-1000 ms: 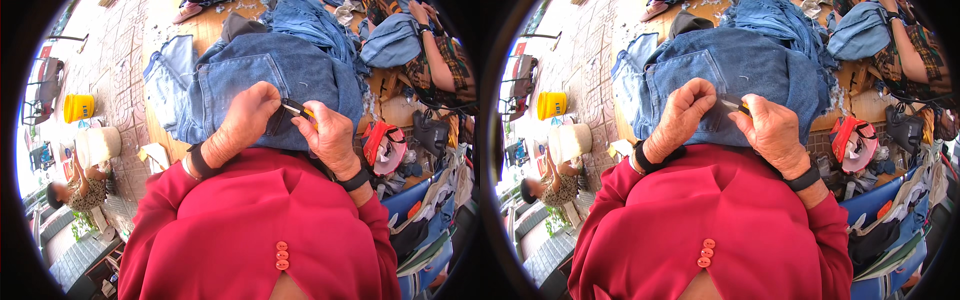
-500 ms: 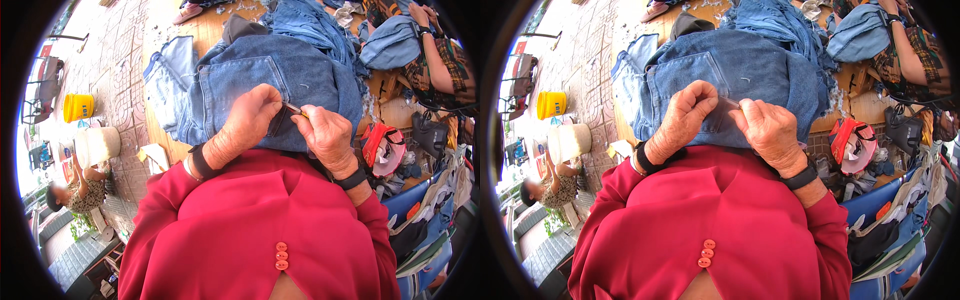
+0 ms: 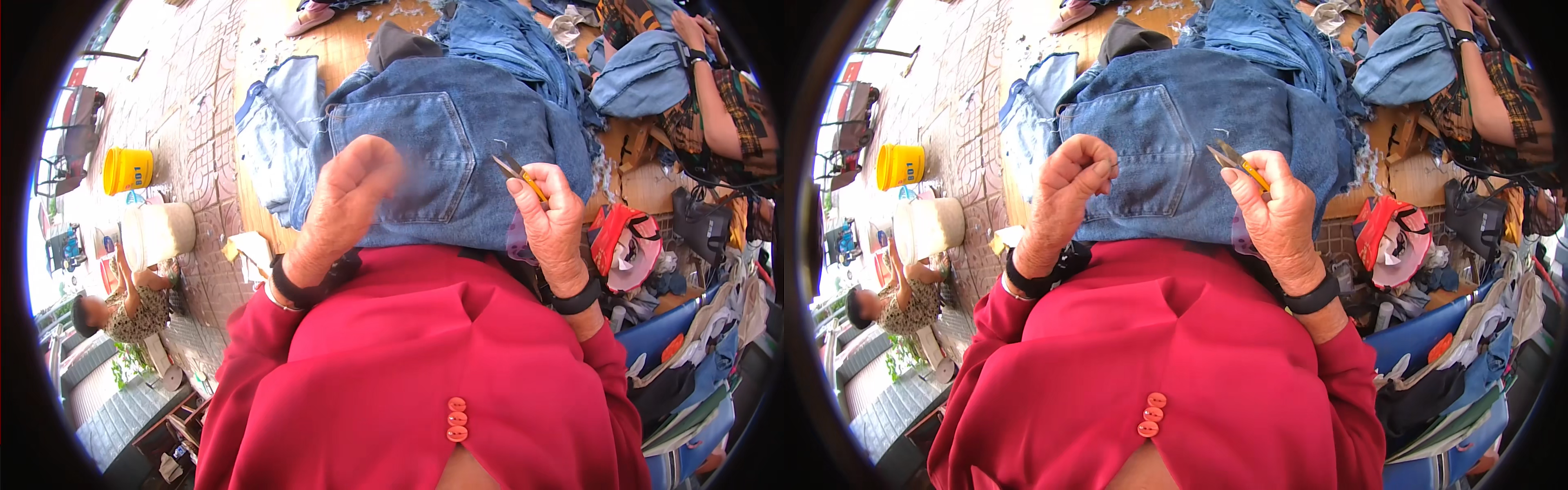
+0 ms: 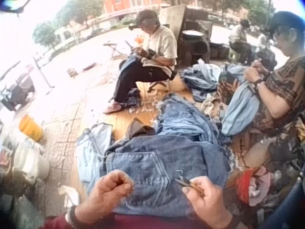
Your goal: The recorder uses scissors and a small tool to repair or modify denim jeans in an outdoor workshop setting.
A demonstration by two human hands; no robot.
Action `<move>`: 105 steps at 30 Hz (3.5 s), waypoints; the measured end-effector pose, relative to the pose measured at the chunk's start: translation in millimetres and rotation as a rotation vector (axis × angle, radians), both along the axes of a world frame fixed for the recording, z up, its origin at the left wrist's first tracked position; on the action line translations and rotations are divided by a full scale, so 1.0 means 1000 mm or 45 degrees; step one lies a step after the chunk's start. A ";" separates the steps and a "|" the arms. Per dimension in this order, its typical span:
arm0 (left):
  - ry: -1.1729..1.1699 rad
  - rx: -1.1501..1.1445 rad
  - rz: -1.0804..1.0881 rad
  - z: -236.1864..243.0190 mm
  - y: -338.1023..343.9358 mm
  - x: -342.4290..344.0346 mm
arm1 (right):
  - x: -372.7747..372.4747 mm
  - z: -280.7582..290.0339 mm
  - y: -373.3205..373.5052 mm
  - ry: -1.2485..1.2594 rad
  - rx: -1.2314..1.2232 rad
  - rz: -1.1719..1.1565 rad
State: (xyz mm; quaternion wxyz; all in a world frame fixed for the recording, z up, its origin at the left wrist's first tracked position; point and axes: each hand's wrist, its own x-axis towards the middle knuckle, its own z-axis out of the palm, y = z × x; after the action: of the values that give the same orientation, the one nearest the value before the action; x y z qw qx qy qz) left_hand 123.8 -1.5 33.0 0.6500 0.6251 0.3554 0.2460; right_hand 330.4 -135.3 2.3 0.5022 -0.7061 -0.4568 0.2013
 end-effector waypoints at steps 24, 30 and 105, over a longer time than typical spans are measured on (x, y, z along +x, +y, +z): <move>1.546 0.111 1.155 -0.220 -0.112 -0.433 | 0.009 0.011 0.001 0.210 -0.116 0.041; 1.131 -0.298 1.336 -0.176 -0.045 -0.367 | -0.002 0.026 0.021 0.187 -0.137 0.127; 0.872 -0.492 1.187 -0.219 -0.119 -0.390 | -0.008 0.058 0.106 0.061 -0.332 0.243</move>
State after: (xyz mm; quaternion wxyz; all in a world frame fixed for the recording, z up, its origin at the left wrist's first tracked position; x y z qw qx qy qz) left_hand -266.0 -120.4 -185.8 0.4243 0.3180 0.8187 0.2205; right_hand 322.3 -29.7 60.4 0.3957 -0.7137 -0.4798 0.3223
